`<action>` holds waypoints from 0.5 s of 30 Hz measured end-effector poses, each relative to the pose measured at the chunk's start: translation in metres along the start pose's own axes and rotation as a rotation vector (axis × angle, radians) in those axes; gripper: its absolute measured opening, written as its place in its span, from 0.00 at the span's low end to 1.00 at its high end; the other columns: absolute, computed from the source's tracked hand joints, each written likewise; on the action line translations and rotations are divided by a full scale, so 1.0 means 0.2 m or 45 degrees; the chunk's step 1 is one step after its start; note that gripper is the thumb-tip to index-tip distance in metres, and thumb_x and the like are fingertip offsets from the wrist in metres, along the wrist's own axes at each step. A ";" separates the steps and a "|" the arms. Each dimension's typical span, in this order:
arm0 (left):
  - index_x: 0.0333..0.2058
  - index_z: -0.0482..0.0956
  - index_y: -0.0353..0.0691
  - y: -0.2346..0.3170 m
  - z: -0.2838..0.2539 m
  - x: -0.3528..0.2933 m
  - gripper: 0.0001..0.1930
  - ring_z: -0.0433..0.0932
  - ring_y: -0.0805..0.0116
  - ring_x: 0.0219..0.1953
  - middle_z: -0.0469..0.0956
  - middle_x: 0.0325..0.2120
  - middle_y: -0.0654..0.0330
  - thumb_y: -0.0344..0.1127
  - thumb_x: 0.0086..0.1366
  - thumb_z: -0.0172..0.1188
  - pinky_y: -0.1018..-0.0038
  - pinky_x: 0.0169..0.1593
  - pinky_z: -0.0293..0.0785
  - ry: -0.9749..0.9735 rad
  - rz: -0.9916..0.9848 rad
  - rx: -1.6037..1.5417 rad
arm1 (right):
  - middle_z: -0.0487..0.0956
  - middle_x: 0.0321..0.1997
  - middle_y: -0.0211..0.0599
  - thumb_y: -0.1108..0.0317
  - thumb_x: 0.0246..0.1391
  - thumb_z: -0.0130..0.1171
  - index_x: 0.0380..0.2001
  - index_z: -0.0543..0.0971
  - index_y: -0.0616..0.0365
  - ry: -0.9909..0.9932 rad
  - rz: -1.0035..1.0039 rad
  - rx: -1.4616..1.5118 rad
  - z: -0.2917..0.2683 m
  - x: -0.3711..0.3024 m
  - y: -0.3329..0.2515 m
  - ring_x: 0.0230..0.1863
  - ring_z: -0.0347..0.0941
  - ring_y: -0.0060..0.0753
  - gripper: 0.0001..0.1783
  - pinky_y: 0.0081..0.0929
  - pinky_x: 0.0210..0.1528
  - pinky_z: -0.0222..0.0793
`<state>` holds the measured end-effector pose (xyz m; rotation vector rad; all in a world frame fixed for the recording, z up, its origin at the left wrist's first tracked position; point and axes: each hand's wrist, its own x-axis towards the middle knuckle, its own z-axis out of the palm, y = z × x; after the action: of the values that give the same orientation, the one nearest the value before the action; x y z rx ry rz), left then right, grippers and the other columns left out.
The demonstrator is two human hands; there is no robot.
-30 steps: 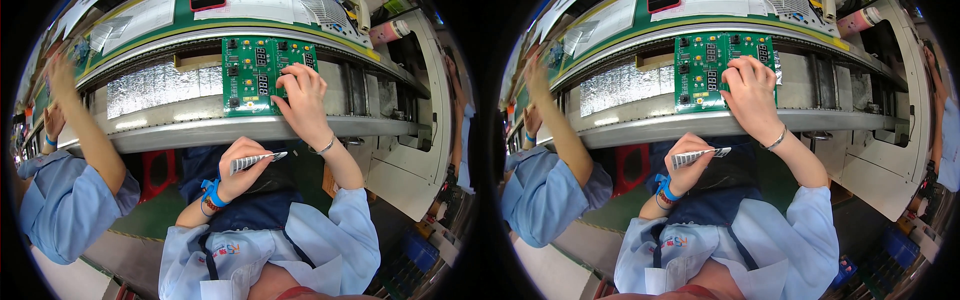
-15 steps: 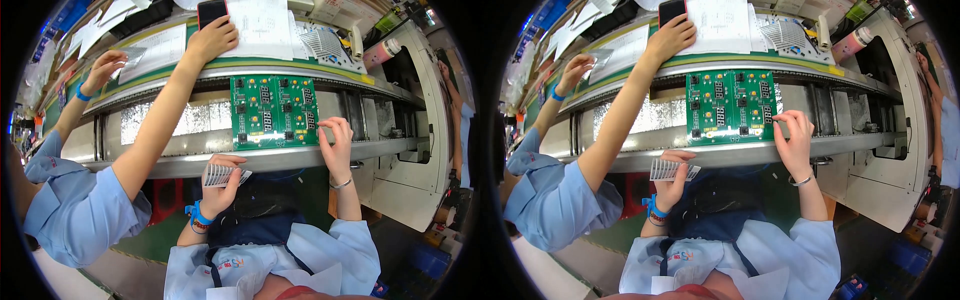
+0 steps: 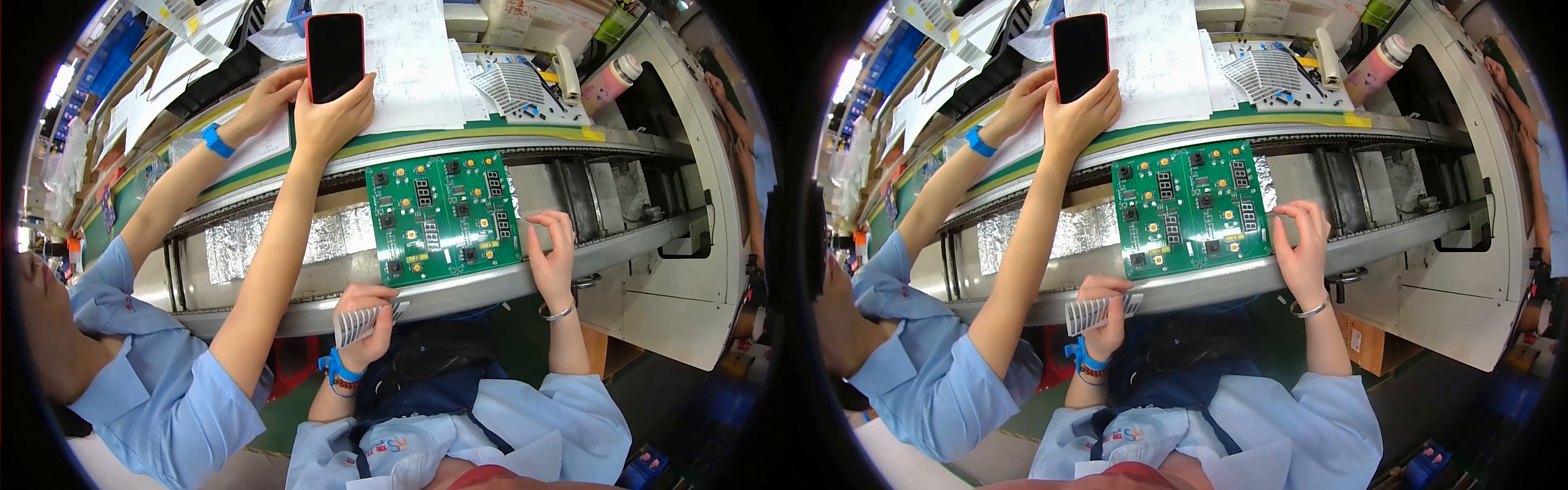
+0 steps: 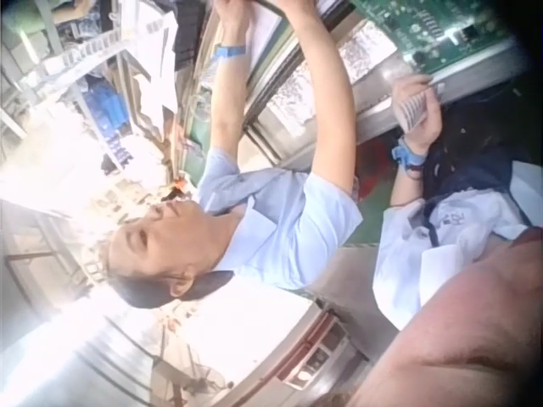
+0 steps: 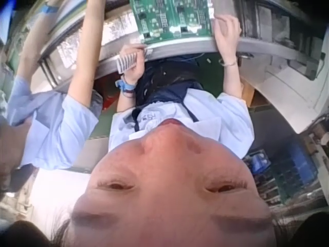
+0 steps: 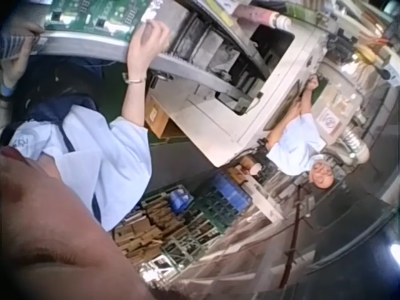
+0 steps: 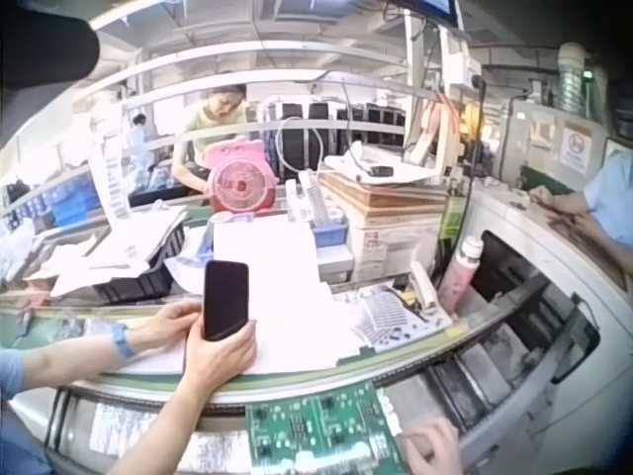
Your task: The person assembles electronic components by hand onto a printed circuit board, using thermal paste strips and a heat sink.
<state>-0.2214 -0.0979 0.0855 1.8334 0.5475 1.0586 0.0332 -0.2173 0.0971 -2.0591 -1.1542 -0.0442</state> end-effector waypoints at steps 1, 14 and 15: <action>0.24 0.69 0.39 0.00 0.00 0.00 0.03 0.72 0.63 0.26 0.76 0.27 0.54 0.25 0.52 0.54 0.72 0.31 0.68 0.009 0.004 0.021 | 0.69 0.37 0.34 0.73 0.46 0.53 0.32 0.74 0.56 0.006 0.007 0.006 0.00 0.00 0.00 0.43 0.64 0.32 0.07 0.26 0.47 0.52; 0.25 0.69 0.40 -0.06 0.08 0.05 0.04 0.72 0.62 0.25 0.77 0.27 0.56 0.27 0.50 0.55 0.72 0.29 0.68 -0.098 0.072 0.000 | 0.70 0.36 0.37 0.76 0.45 0.53 0.30 0.74 0.59 -0.007 0.183 0.005 -0.06 0.00 0.04 0.41 0.65 0.36 0.06 0.28 0.46 0.57; 0.25 0.69 0.40 -0.02 0.04 0.05 0.04 0.72 0.62 0.25 0.77 0.27 0.56 0.27 0.50 0.55 0.72 0.29 0.68 -0.085 0.066 0.038 | 0.70 0.36 0.37 0.76 0.44 0.53 0.30 0.74 0.59 -0.037 0.182 0.039 -0.04 0.01 0.02 0.41 0.65 0.37 0.07 0.28 0.46 0.57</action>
<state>-0.2082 -0.0931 0.0853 1.9108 0.4806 1.0242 0.0389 -0.2220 0.1005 -2.1158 -1.0156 0.0722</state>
